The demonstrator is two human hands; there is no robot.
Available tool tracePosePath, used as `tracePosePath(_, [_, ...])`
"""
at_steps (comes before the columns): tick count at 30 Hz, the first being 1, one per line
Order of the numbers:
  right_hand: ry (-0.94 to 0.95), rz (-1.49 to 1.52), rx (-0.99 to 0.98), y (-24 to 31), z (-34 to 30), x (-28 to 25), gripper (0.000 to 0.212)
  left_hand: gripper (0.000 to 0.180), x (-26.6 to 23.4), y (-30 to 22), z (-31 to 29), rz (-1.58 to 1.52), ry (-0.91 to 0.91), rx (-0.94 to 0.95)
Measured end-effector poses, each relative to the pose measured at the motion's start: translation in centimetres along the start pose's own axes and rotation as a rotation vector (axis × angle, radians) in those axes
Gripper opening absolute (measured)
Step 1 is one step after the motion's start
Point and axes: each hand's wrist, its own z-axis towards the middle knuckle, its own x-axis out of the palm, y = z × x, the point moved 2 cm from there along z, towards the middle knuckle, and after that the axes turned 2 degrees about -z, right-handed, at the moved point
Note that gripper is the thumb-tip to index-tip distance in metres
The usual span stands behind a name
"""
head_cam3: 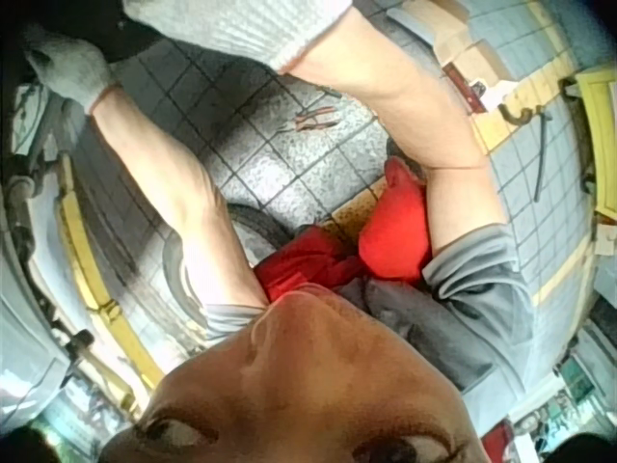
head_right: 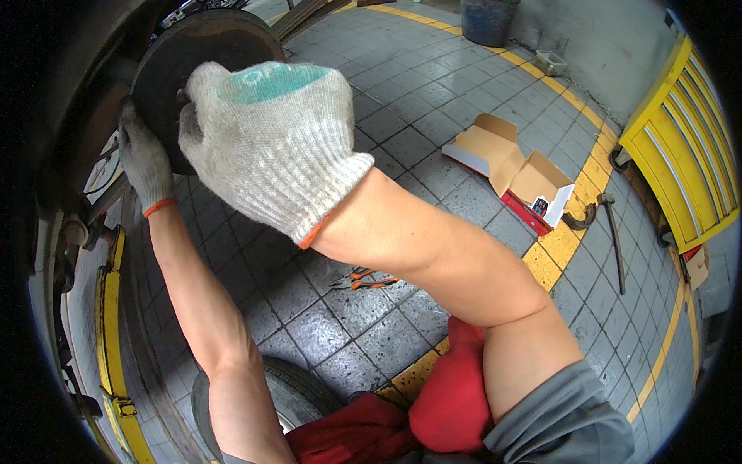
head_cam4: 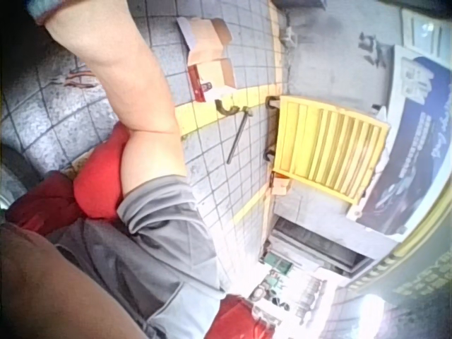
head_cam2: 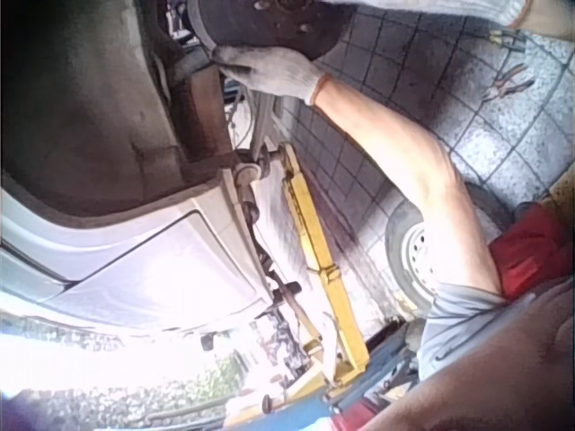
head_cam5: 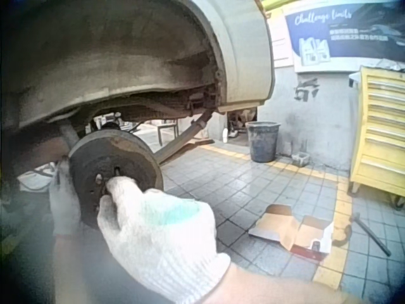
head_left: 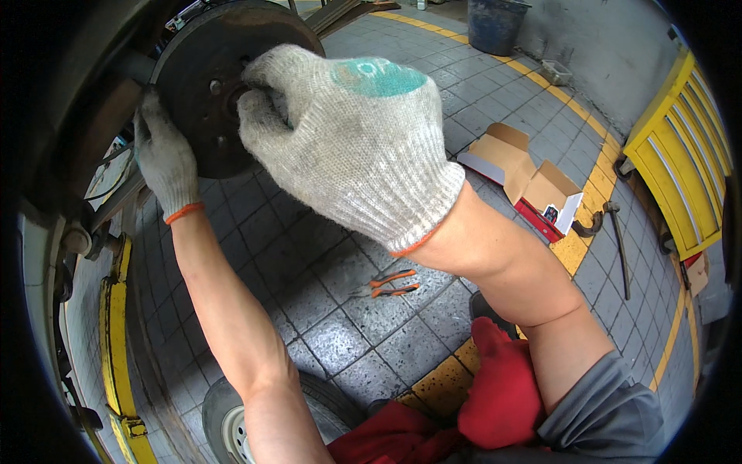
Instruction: The person removes a brake drum from a vehicle's wheel hub using pliers and a screwdriver. They then use a screwdriver to scrape and clean the surface of the hub assembly.
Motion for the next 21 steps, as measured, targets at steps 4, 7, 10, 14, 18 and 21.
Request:
tracePosePath(4, [0.205,-0.185,-0.057,1.7,-2.1,-0.3,0.015,0.056,-0.4,0.3,0.4,-0.034,-0.021,0.003])
tracePosePath(7, [0.163,-0.086,0.038,0.9,-0.9,-1.0,0.017,0.060,-0.1,0.8,0.6,0.003,-0.013,0.115])
tracePosePath(10, [0.136,0.087,0.029,-0.6,2.2,-1.7,0.023,0.062,-0.8,2.2,1.2,0.143,-0.030,0.231])
tracePosePath(14, [0.260,0.010,0.068,-1.0,4.6,-2.3,0.027,0.062,-0.3,1.9,1.1,0.021,-0.028,0.094])
tracePosePath(18, [0.198,-0.066,0.041,0.8,0.4,-0.6,0.018,0.063,-0.7,2.3,1.1,-0.081,-0.019,0.054])
tracePosePath(21, [0.227,-0.162,0.002,1.6,-1.9,-0.7,0.017,0.064,0.1,0.6,0.5,-0.145,-0.019,-0.092])
